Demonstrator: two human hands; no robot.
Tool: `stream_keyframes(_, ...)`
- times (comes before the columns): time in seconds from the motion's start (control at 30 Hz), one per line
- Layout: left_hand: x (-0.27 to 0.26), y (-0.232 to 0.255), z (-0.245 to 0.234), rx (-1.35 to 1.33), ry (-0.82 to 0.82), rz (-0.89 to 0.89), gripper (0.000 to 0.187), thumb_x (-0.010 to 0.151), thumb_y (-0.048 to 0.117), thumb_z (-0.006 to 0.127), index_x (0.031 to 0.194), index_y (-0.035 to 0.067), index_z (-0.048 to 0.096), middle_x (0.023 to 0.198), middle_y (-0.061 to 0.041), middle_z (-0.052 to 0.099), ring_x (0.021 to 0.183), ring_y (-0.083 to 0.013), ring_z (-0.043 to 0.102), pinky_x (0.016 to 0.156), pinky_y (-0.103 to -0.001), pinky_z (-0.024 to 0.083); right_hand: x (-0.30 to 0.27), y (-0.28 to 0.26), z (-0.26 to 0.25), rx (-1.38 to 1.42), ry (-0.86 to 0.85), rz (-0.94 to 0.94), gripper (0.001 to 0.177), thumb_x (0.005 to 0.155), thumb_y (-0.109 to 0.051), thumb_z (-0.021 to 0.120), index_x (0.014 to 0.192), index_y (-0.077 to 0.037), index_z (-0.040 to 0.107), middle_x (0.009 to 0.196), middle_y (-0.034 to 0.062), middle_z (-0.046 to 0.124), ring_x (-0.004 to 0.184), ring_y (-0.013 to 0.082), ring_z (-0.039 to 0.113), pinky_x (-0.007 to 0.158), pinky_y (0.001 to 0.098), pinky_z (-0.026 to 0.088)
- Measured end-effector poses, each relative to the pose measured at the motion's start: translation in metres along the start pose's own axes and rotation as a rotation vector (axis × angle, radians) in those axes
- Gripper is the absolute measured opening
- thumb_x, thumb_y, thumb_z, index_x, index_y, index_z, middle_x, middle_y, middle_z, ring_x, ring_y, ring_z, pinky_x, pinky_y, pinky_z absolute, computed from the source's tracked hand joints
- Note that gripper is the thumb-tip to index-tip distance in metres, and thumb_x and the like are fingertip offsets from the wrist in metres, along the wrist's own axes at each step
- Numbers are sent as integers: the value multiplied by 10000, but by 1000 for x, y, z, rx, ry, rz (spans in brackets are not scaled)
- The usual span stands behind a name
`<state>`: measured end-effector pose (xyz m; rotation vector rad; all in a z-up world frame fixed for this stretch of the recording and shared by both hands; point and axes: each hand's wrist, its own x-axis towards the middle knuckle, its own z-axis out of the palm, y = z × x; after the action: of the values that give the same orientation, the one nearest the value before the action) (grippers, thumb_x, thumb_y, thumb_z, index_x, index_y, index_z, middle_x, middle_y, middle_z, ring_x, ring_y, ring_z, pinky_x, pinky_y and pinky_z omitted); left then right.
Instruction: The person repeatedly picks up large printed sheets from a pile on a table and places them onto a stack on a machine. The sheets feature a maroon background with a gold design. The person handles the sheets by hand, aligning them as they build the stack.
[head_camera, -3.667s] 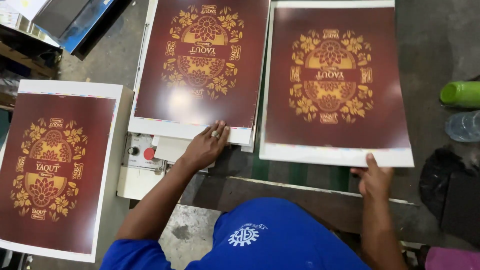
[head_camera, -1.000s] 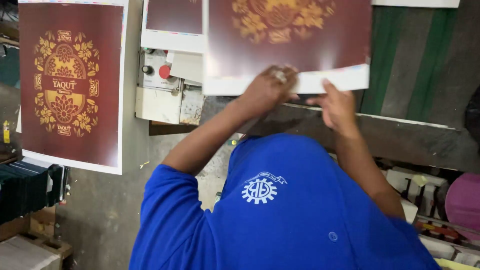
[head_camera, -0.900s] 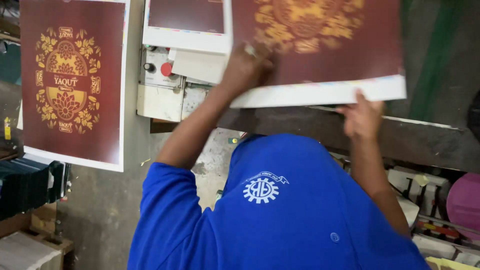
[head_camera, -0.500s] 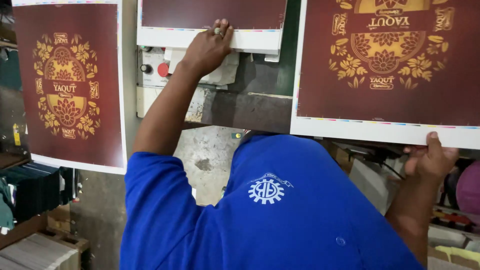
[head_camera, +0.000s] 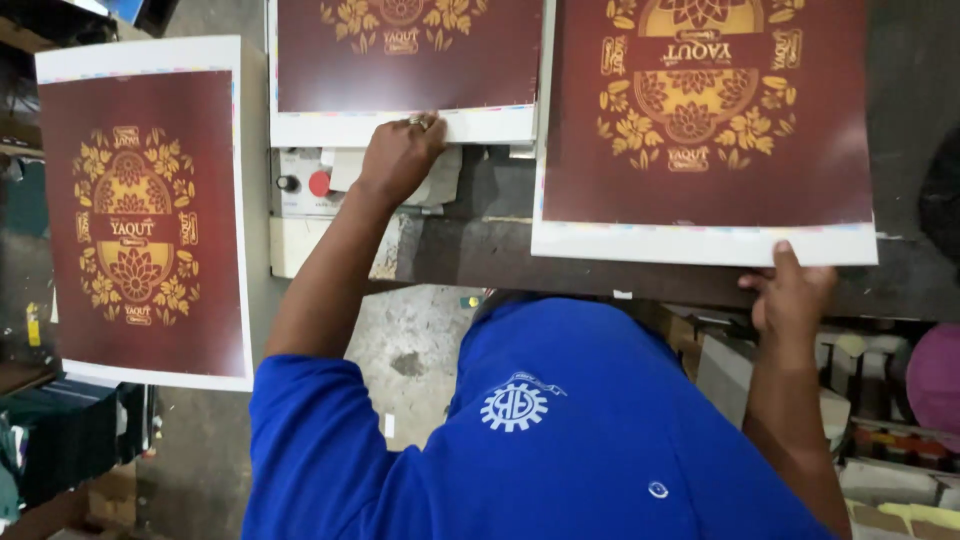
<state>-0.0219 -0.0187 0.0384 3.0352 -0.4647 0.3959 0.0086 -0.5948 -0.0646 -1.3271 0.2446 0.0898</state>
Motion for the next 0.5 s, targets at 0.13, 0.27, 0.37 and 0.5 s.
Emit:
stream_keyframes(0.13, 4, -11, -5, 8, -145, -70, 97, 1009, 99, 625, 1071, 76, 696, 884, -165, 738, 803, -326, 732, 671, -460, 567, 68, 11, 17, -20, -13, 1, 369, 1122, -103, 606, 1440, 29, 477, 1146, 146, 694, 813, 198, 700, 532, 291, 563)
stream_keyframes(0.27, 6, -9, -20, -45, 159, -119, 174, 967, 35, 618, 1122, 71, 688, 842, -151, 722, 752, -323, 716, 641, -447, 553, 96, -16, 37, -22, -62, 141, 396, 1130, -222, 586, 1427, 8, 462, 1116, 150, 714, 845, 206, 740, 566, 311, 585)
stream_keyframes(0.37, 6, -1, -28, -12, 353, -175, 185, 994, 13, 639, 1173, 27, 684, 755, -137, 700, 630, -275, 671, 549, -421, 508, 87, -19, 48, -66, -70, 220, 449, 1094, -259, 569, 1452, -26, 429, 1095, 161, 727, 852, 211, 755, 571, 307, 580)
stream_keyframes(0.5, -8, 46, 43, 251, 329, -14, 331, 925, 125, 659, 1221, -18, 621, 602, -77, 582, 455, -194, 529, 420, -382, 434, 50, 8, 77, -228, -185, 240, 568, 1014, -145, 595, 1551, -14, 465, 1101, 176, 734, 800, 229, 674, 542, 308, 504)
